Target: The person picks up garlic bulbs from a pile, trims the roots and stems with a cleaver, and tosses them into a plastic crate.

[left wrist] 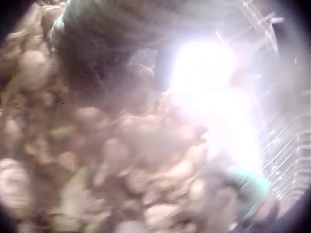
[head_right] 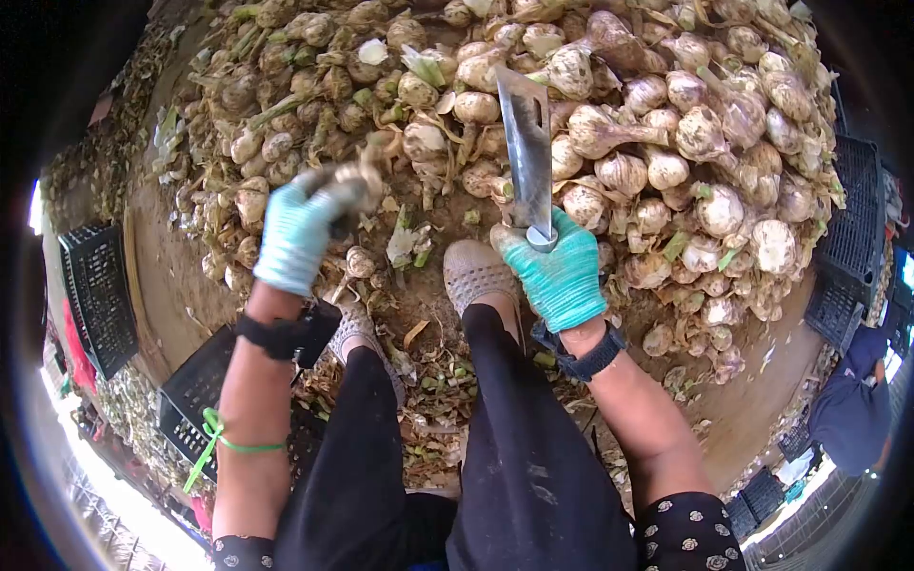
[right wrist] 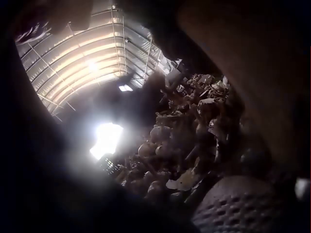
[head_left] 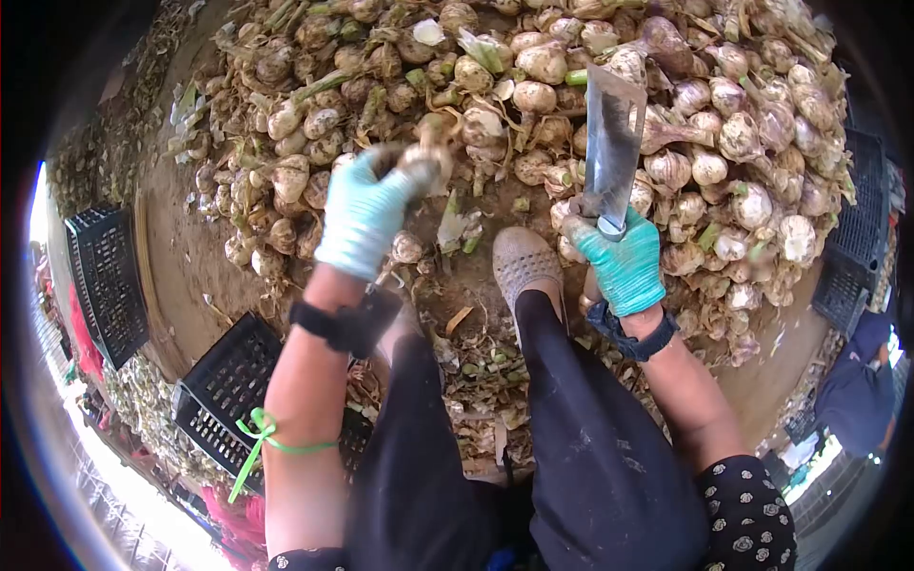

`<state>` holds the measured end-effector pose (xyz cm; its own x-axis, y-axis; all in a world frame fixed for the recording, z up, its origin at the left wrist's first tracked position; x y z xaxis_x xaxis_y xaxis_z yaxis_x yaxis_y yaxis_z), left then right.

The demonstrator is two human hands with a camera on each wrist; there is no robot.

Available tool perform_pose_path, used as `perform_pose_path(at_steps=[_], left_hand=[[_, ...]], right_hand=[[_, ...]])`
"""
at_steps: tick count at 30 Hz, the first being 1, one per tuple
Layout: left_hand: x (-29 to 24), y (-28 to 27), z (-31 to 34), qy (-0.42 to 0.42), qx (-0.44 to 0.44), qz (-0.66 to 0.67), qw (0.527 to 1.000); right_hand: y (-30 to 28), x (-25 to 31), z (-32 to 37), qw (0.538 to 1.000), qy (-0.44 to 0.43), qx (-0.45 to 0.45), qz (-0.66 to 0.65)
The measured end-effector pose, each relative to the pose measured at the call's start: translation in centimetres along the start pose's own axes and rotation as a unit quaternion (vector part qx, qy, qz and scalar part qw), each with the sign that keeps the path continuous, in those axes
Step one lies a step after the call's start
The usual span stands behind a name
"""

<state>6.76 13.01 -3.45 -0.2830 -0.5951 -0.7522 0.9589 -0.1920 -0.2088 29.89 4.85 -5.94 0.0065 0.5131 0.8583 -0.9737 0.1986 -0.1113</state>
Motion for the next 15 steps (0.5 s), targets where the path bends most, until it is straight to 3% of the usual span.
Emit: perform_pose_path(at_steps=[1, 2, 3, 4, 6, 7, 8, 10, 12, 14, 15], left_hand=[[-1.6, -0.1, 0.9, 0.097, 0.062, 0.15, 0.982], [-3.8, 0.6, 1.8, 0.179, 0.138, 0.294, 0.929], [-6.4, 1.2, 3.5, 0.253, 0.201, 0.357, 0.876], [-6.2, 1.0, 4.2, 0.227, 0.208, 0.351, 0.884], [-4.9, 0.5, 3.6, 0.191, 0.131, 0.091, 0.968], [-2.5, 0.6, 2.9, 0.201, 0.075, -0.173, 0.961], [0.8, 0.9, 2.1, 0.196, 0.017, -0.424, 0.884], [6.4, 1.1, 2.1, 0.081, 0.034, -0.614, 0.784], [9.3, 1.0, 1.7, 0.077, 0.008, -0.573, 0.816], [9.9, 0.8, 1.7, 0.083, -0.02, -0.575, 0.814], [10.4, 0.6, 1.7, 0.049, -0.019, -0.542, 0.839]], right_hand=[[0.0, 0.6, 0.1, 1.0, 0.006, 0.002, 0.024], [0.1, 0.9, 0.3, 0.999, 0.012, 0.004, 0.046], [0.1, 0.3, 0.2, 0.999, 0.028, 0.002, 0.036], [0.1, 0.2, 0.4, 0.999, 0.028, 0.005, 0.034], [0.1, 0.3, 0.2, 1.0, 0.015, -0.005, 0.026], [-0.1, 0.3, 0.1, 0.998, -0.017, -0.005, 0.065], [-0.3, 0.3, 0.1, 0.998, -0.012, -0.011, 0.064], [-0.3, 0.3, 0.3, 0.998, 0.017, -0.005, 0.065], [0.3, 0.0, 0.5, 0.999, 0.011, 0.004, 0.036], [1.4, 0.2, 0.9, 0.997, 0.009, 0.035, 0.065], [2.0, 0.3, 1.1, 0.997, 0.008, 0.038, 0.065]])
Point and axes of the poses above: each hand's wrist, its own z-axis away from the middle knuckle, its own y-axis out of the palm, x = y × z, the point moved 3 cm from there along -z, towards the middle knuckle
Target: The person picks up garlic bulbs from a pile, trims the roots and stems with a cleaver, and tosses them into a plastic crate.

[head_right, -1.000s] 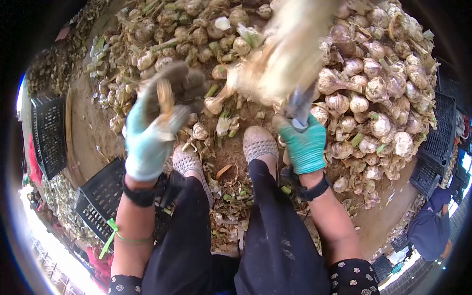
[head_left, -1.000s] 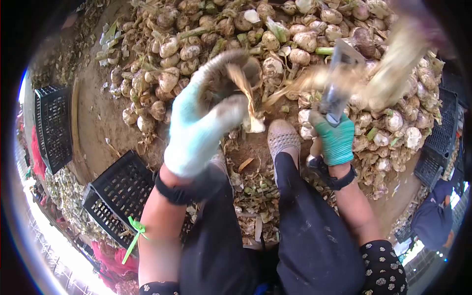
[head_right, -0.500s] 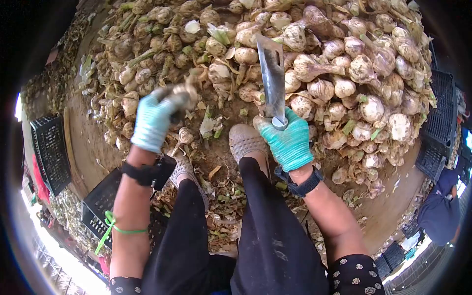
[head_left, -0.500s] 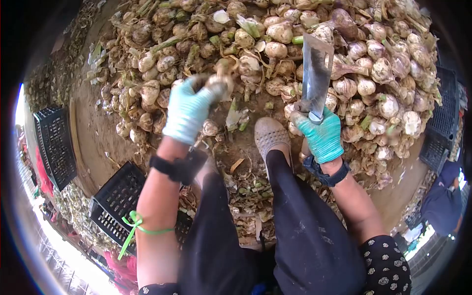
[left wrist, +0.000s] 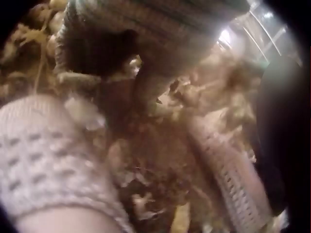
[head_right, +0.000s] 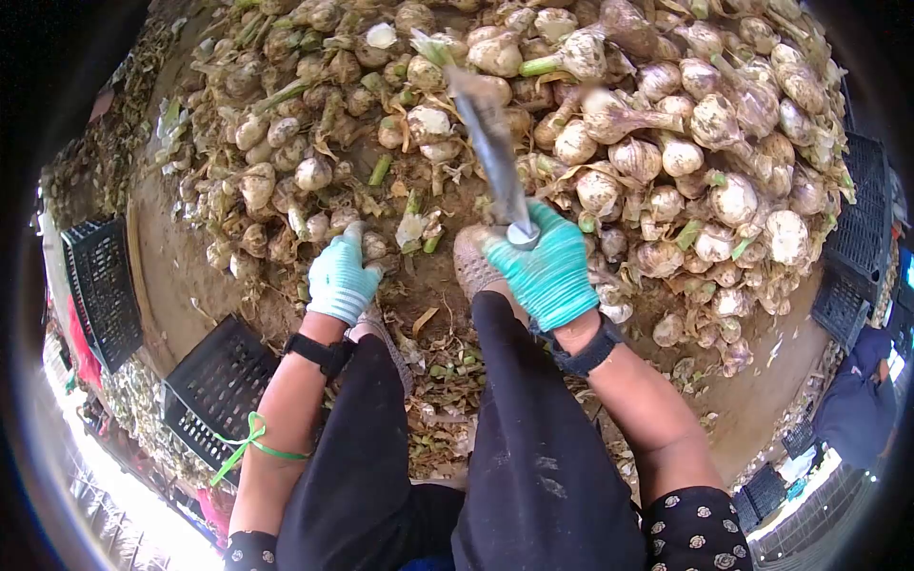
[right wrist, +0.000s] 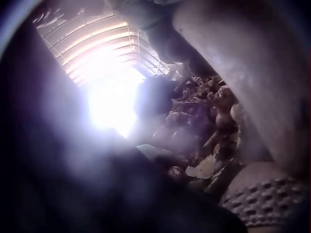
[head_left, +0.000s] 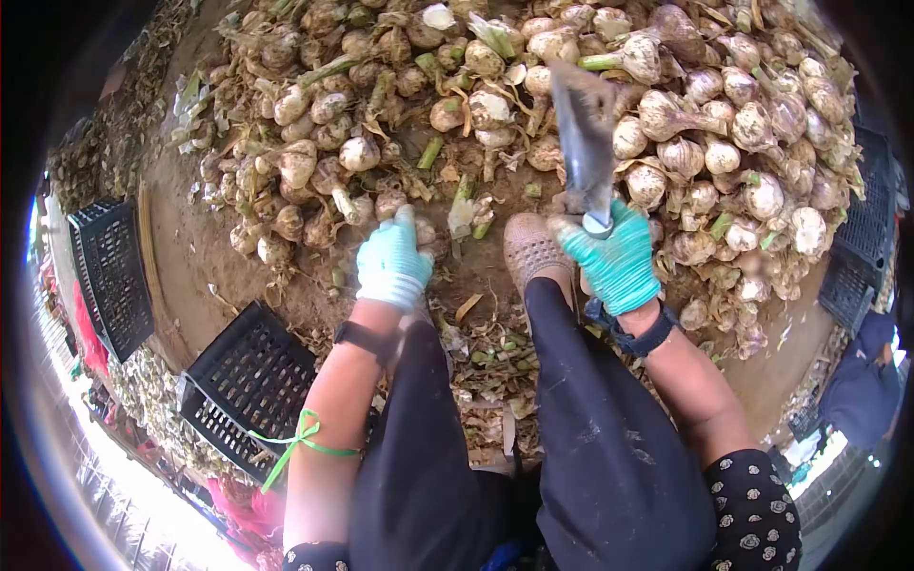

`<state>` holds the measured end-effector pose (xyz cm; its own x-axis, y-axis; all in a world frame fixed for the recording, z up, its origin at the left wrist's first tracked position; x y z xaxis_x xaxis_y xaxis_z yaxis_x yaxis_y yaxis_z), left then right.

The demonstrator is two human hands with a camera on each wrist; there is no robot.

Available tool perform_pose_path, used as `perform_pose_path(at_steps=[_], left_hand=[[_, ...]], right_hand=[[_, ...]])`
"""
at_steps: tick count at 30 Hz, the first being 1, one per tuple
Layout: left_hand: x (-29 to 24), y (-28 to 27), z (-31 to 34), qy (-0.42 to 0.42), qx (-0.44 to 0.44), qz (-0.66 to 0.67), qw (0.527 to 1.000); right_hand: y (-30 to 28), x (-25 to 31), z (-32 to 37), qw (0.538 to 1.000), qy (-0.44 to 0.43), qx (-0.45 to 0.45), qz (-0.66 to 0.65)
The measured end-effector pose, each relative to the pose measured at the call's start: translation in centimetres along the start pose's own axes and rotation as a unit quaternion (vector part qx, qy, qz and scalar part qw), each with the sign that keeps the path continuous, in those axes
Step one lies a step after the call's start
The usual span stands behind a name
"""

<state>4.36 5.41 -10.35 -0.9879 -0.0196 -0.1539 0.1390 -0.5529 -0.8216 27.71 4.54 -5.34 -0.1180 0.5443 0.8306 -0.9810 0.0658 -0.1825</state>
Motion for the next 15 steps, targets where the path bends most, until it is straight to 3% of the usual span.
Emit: perform_pose_path(at_steps=[2, 3, 4, 5, 6, 7, 9, 10, 11, 14, 15], left_hand=[[1.1, 0.6, 0.0, -0.017, 0.023, 0.157, 0.987], [1.2, 0.4, 0.4, -0.016, 0.025, 0.156, 0.987], [1.3, 0.1, 0.9, -0.007, 0.03, 0.433, 0.901], [1.4, -0.4, 1.7, -0.001, 0.032, 0.673, 0.739], [0.7, -2.3, 2.6, -0.027, 0.071, 0.732, 0.677], [0.5, -3.6, 3.2, -0.032, 0.065, 0.734, 0.675], [8.8, 5.9, 2.1, -0.058, 0.111, 0.831, 0.542], [3.4, -0.6, 3.8, 0.096, 0.093, 0.718, 0.683], [1.2, -3.0, 4.3, 0.096, 0.092, 0.72, 0.681], [-0.5, -4.9, 5.1, 0.054, 0.109, 0.824, 0.554], [-0.3, -4.8, 5.3, 0.053, 0.109, 0.824, 0.554]], right_hand=[[1.5, 0.6, 0.1, 0.997, -0.051, 0.047, 0.034], [2.2, 0.8, 0.4, 0.994, -0.074, 0.067, 0.05], [2.8, 1.4, 0.7, 0.988, -0.098, 0.08, 0.084], [3.3, 0.8, 0.7, 0.979, -0.138, 0.091, 0.115], [3.8, 1.7, 1.0, 0.951, -0.205, 0.113, 0.203], [4.4, 2.6, 1.1, 0.909, -0.273, 0.133, 0.287], [5.4, 2.6, 1.8, 0.838, -0.379, 0.146, 0.365], [5.9, 2.9, 2.2, 0.814, -0.406, 0.141, 0.391], [6.3, 3.3, 2.5, 0.789, -0.431, 0.136, 0.416], [7.0, 3.5, 2.6, 0.767, -0.445, 0.149, 0.437], [7.3, 3.4, 2.8, 0.767, -0.445, 0.15, 0.437]])
Point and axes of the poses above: each hand's wrist, its own z-axis away from the middle knuckle, its own y-axis out of the palm, x = y × z, the point moved 3 cm from there along -z, towards the middle knuckle
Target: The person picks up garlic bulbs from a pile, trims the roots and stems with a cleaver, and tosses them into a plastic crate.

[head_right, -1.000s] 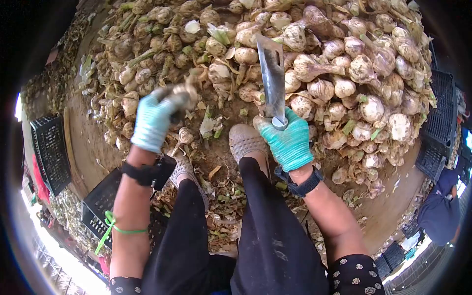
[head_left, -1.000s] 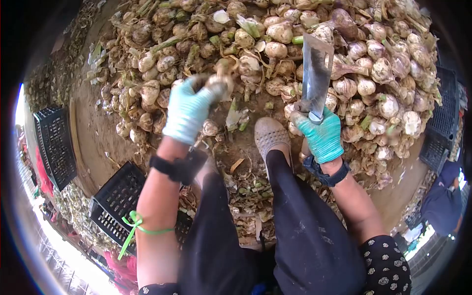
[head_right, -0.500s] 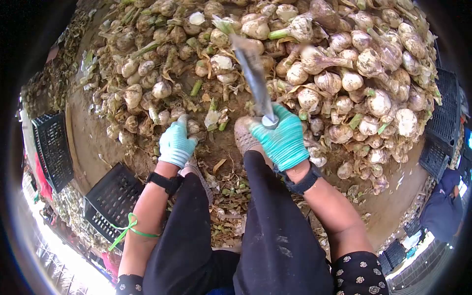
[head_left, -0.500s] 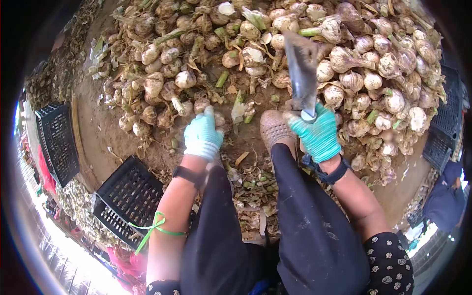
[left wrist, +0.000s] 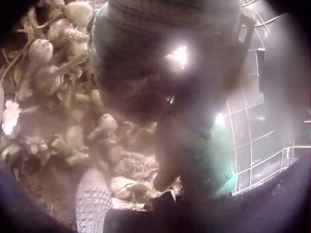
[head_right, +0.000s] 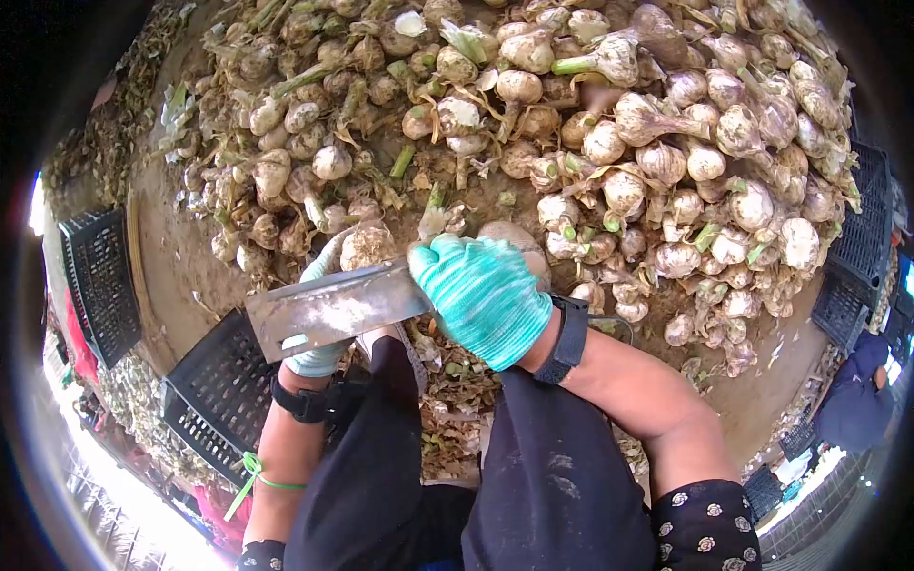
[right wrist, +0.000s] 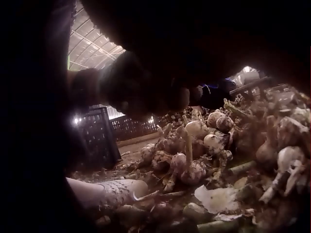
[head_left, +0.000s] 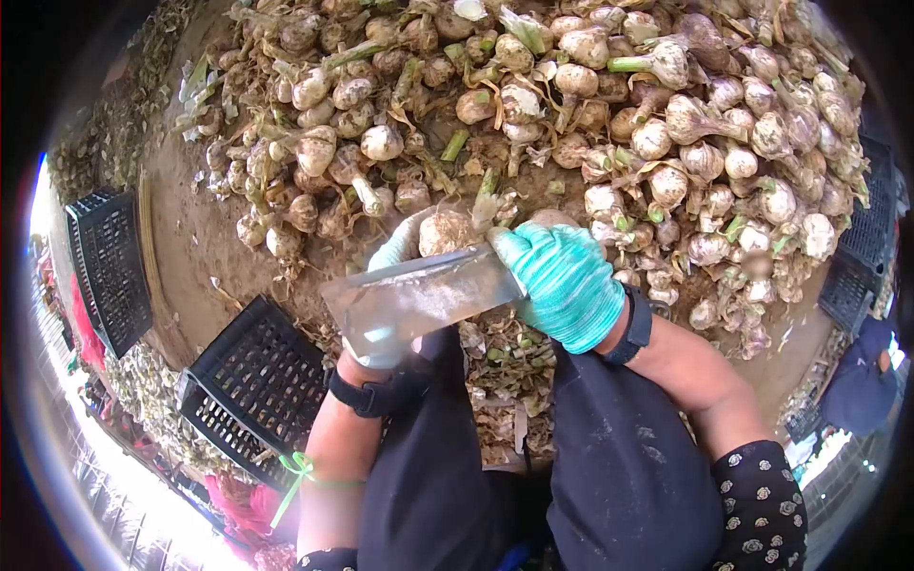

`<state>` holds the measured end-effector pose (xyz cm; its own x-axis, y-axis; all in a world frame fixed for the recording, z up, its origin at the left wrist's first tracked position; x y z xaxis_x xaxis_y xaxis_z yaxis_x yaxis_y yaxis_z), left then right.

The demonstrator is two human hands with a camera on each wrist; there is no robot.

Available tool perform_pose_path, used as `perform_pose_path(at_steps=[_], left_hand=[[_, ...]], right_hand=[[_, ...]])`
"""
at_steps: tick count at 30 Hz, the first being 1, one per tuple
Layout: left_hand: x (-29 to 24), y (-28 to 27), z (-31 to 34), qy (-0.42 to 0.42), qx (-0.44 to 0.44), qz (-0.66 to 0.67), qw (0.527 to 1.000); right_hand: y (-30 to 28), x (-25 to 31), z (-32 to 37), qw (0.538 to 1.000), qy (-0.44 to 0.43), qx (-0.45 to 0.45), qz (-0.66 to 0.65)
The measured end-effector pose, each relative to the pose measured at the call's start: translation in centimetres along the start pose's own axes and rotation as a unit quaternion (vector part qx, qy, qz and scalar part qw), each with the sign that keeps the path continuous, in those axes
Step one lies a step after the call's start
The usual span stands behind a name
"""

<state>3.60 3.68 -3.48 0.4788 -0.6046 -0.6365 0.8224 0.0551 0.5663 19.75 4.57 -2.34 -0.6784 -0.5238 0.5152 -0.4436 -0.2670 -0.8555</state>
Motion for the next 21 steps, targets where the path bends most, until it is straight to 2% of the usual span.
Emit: perform_pose_path(at_steps=[1, 2, 3, 4, 6, 7, 9, 10, 11, 12, 13, 14, 16, 17, 18, 19, 20, 21], left_hand=[[-0.2, -0.2, 0.2, 0.029, -0.017, -0.134, 0.99], [-0.3, -0.4, 0.4, 0.059, -0.033, -0.266, 0.962], [0.0, -0.8, 0.7, 0.093, -0.045, -0.315, 0.943], [0.2, -1.0, 0.9, 0.093, -0.046, -0.316, 0.943], [0.6, -1.2, 1.0, 0.058, -0.063, -0.082, 0.993], [0.6, -1.2, 1.0, 0.058, -0.064, -0.082, 0.993], [0.7, -1.1, 0.8, 0.01, -0.077, 0.073, 0.994], [1.5, -1.8, 1.2, 0.011, -0.077, 0.073, 0.994], [2.3, -3.0, 1.9, 0.118, -0.049, -0.096, 0.987], [1.9, -2.6, 2.2, 0.22, -0.019, -0.261, 0.94], [1.5, -2.6, 2.0, 0.169, -0.102, -0.265, 0.944], [1.6, -2.8, 2.2, 0.17, -0.101, -0.266, 0.944], [0.7, -1.5, 2.2, 0.196, -0.078, -0.437, 0.875], [0.9, -0.4, 2.4, 0.099, -0.023, -0.321, 0.942], [-1.1, 3.2, 2.4, -0.002, 0.034, -0.197, 0.98], [-3.3, 5.6, 2.8, 0.085, 0.162, -0.449, 0.875], [-3.0, 5.3, 2.4, 0.088, 0.156, -0.447, 0.876], [-2.4, 4.1, 1.4, 0.046, 0.068, -0.313, 0.946]], right_hand=[[0.1, 0.3, 0.0, 1.0, -0.006, -0.007, 0.008], [0.1, 0.5, -0.1, 1.0, -0.012, -0.013, 0.016], [0.2, 0.6, -0.2, 1.0, -0.005, -0.021, 0.01], [0.3, 0.6, -0.4, 1.0, -0.006, -0.021, 0.01], [0.4, 0.7, -0.7, 0.999, -0.031, -0.01, -0.006], [0.5, 0.7, -0.7, 0.999, -0.032, -0.01, -0.006], [0.9, 0.5, -0.7, 0.999, -0.023, 0.028, -0.025], [1.3, 0.2, -0.6, 0.999, -0.024, 0.027, -0.025], [1.5, -0.2, -0.6, 0.999, -0.016, -0.007, -0.038], [1.7, -0.5, -0.6, 0.998, -0.006, -0.041, -0.052], [1.7, -0.8, -0.7, 0.997, -0.011, -0.045, -0.069], [1.6, -1.0, -0.7, 0.997, -0.011, -0.046, -0.068], [1.3, -1.2, -1.0, 0.997, -0.008, -0.036, -0.061], [3.0, -2.9, -1.2, 0.995, 0.088, -0.032, -0.018], [3.4, -6.2, -1.1, 0.959, 0.262, -0.019, -0.109], [2.8, -7.1, -0.2, 0.931, 0.321, -0.052, -0.167], [2.2, -7.8, 0.3, 0.898, 0.37, -0.078, -0.222], [0.8, -6.9, 0.4, 0.876, 0.371, -0.083, -0.296]])
Point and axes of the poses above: each hand's wrist, its own z-axis away from the middle knuckle, its own y-axis out of the palm, x = y × z, the point moved 3 cm from there along -z, towards the middle knuckle
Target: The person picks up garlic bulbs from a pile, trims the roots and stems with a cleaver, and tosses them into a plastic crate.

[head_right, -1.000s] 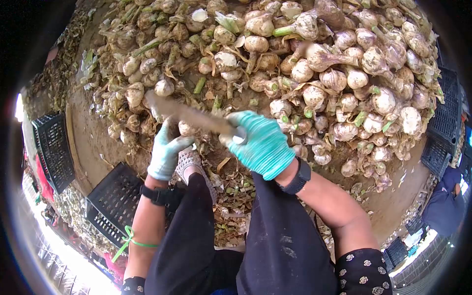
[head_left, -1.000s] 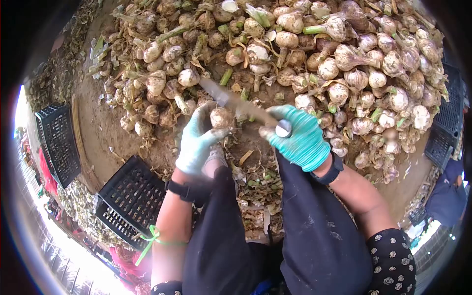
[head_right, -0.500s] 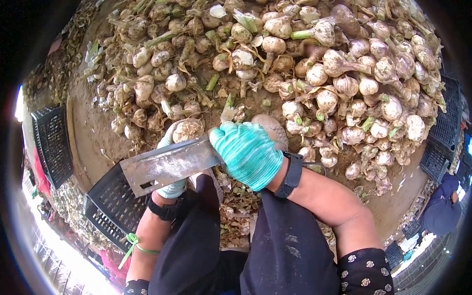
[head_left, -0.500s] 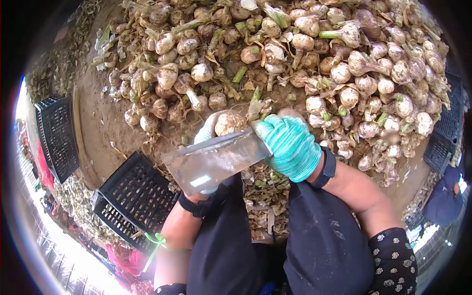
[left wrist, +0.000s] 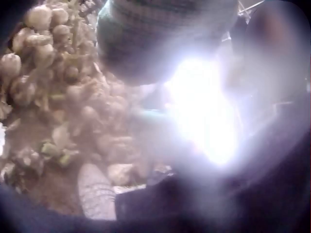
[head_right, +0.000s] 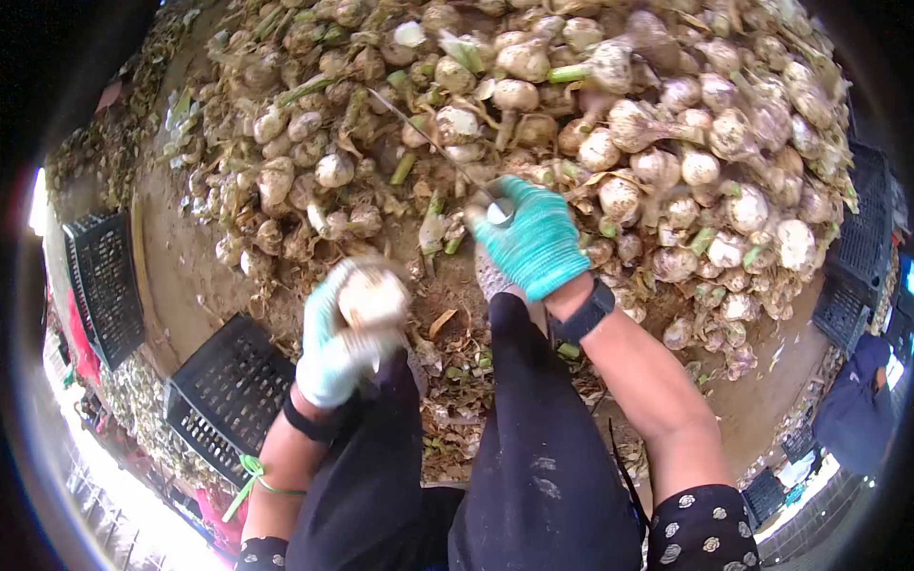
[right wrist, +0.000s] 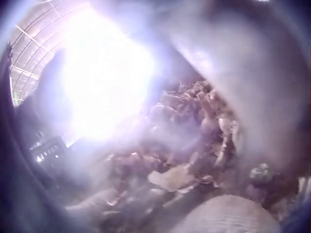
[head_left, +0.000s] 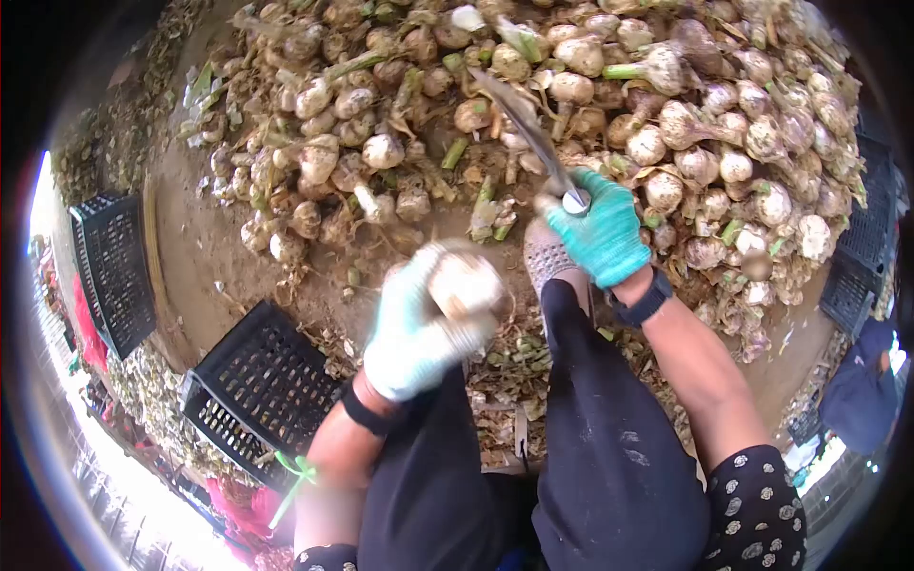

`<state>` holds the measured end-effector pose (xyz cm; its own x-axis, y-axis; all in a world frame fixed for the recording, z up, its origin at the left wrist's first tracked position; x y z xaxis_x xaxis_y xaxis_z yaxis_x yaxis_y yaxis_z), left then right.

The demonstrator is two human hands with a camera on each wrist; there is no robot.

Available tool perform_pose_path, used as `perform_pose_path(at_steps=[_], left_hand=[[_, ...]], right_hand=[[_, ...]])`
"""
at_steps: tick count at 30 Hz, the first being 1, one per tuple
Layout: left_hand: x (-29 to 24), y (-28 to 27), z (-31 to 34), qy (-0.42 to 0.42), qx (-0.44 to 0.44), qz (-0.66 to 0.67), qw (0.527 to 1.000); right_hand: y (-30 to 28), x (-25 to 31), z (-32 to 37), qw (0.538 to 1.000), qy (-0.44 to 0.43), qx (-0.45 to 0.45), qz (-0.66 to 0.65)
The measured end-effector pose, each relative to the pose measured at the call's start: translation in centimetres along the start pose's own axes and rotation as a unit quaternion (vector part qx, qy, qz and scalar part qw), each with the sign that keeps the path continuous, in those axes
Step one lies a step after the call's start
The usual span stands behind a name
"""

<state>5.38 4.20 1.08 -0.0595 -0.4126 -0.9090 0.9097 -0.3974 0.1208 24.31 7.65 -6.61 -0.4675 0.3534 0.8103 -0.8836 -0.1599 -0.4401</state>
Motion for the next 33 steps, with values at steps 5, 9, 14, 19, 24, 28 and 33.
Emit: perform_pose_path(at_steps=[5, 9, 14, 19, 24, 28, 33], left_hand=[[3.5, -0.1, -2.5, 0.041, -0.098, -0.034, 0.994], [3.0, -0.2, -2.2, 0.054, -0.145, -0.291, 0.944], [5.2, -0.8, -1.8, -0.091, -0.1, 0.312, 0.94], [4.5, -0.6, -1.6, -0.128, -0.187, 0.071, 0.971], [2.4, -1.2, -0.8, 0.008, -0.217, 0.0, 0.976], [1.0, -2.0, -2.2, 0.02, -0.235, 0.129, 0.963], [-3.6, -5.5, -4.1, 0.082, -0.309, -0.088, 0.943]], right_hand=[[0.3, 3.4, 1.8, 0.936, 0.123, 0.191, -0.268], [1.4, 2.4, 2.0, 0.947, 0.074, 0.166, -0.264], [0.3, 4.4, 2.2, 0.963, -0.192, 0.136, -0.131], [-0.3, 3.4, 2.3, 0.976, -0.195, 0.081, 0.045], [0.3, -0.9, 1.0, 0.962, -0.128, 0.148, 0.19], [-0.7, -3.7, 2.0, 0.994, 0.091, 0.041, -0.033], [-0.7, -2.2, 1.8, 0.986, 0.103, 0.033, -0.128]])
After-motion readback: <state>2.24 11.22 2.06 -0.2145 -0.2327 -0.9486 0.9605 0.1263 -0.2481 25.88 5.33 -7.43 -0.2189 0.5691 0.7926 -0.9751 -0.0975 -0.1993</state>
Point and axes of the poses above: each hand's wrist, its own z-axis away from the middle knuckle, its own y-axis out of the palm, x = y × z, the point moved 3 cm from there along -z, towards the middle knuckle
